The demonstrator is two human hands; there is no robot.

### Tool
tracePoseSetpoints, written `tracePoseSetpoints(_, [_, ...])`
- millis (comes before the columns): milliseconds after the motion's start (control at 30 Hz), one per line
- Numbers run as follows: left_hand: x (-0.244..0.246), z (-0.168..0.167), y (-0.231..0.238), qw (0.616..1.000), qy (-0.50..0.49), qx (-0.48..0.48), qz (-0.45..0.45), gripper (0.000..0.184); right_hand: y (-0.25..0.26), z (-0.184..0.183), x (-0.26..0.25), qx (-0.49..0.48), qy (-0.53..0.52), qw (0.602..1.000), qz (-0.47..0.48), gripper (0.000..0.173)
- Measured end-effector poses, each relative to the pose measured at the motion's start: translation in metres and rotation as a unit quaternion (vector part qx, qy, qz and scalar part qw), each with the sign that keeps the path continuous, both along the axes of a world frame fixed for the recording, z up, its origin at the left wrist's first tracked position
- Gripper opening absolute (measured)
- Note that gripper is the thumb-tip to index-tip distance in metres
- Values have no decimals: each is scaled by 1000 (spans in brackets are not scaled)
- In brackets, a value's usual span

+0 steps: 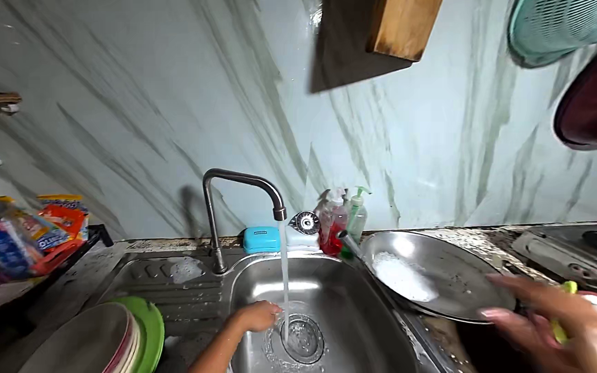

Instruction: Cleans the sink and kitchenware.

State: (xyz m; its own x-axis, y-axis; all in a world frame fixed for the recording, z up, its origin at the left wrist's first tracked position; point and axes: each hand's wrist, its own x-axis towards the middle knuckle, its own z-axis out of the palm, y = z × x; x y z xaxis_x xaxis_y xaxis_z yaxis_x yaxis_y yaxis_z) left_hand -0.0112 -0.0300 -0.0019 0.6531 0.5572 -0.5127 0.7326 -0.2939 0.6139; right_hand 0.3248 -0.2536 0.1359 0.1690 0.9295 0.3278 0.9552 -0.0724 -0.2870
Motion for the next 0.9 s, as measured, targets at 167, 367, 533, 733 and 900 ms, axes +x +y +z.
tracePoseSetpoints(167, [-5, -6, -17, 998, -45, -25, 29, 52, 96, -107, 19, -307, -68, 941, -124, 69])
tracePoseSetpoints(367, [-21, -15, -32, 977, -158, -59, 127, 53, 72, -104, -8, -320, -61, 936, -135, 32])
tracePoseSetpoints(533, [16, -21, -55, 933, -276, -110, 203, 79, 38, -87, -61, -316, -67, 946, -19, 34])
tracePoseSetpoints(733, [45, -17, -57, 675, -554, -59, 484, 37, 44, -99, -117, -299, -35, 938, 170, 34])
tracePoseSetpoints(900, [25, -6, -48, 658, -518, 29, 546, 42, 111, -90, -138, -253, 254, 888, 286, 49])
